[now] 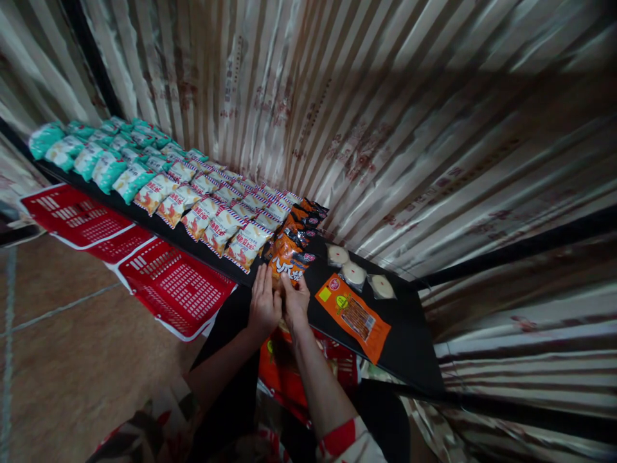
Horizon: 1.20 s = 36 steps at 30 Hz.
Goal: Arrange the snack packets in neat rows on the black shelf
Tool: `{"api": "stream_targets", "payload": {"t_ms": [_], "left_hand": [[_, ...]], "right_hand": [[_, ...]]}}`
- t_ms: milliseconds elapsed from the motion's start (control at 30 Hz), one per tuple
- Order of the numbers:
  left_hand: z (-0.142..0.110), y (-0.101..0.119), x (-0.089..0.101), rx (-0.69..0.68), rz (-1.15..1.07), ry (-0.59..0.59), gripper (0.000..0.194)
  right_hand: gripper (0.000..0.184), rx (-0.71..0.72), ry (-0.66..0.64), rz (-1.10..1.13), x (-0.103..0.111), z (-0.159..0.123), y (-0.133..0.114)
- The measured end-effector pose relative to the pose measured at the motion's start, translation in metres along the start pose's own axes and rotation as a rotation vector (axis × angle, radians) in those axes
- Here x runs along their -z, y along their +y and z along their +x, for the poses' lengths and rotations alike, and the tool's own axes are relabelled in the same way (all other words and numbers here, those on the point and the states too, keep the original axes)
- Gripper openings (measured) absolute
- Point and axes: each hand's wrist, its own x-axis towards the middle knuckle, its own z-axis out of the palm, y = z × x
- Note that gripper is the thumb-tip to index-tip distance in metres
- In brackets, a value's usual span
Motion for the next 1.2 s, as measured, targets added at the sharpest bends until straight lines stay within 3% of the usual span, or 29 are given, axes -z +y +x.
{"api": "stream_targets", "payload": {"t_ms": [433, 733, 933, 1200], "left_hand": [[0.0, 0.0, -0.008, -0.022, -0.026, 0.011, 0.052], [0.002, -0.005, -0.014, -0.024, -0.067, 0.015, 0.058], [0.003, -0.009, -0.021, 0.025, -0.121, 0.021, 0.061], [0.011, -0.014, -0.024, 0.062, -0.162, 0.019, 0.054]], "right_hand": [[0.037, 0.181, -0.058, -0.209, -0.005, 0.022, 0.014], [0.055, 0.173, 0.022, -0.242, -0.002, 0.022, 0.012], [0.047, 0.147, -0.012, -0.278, 0.003, 0.021, 0.014], [0.049, 0.133, -0.053, -0.261, 0.002, 0.029, 0.019]]}}
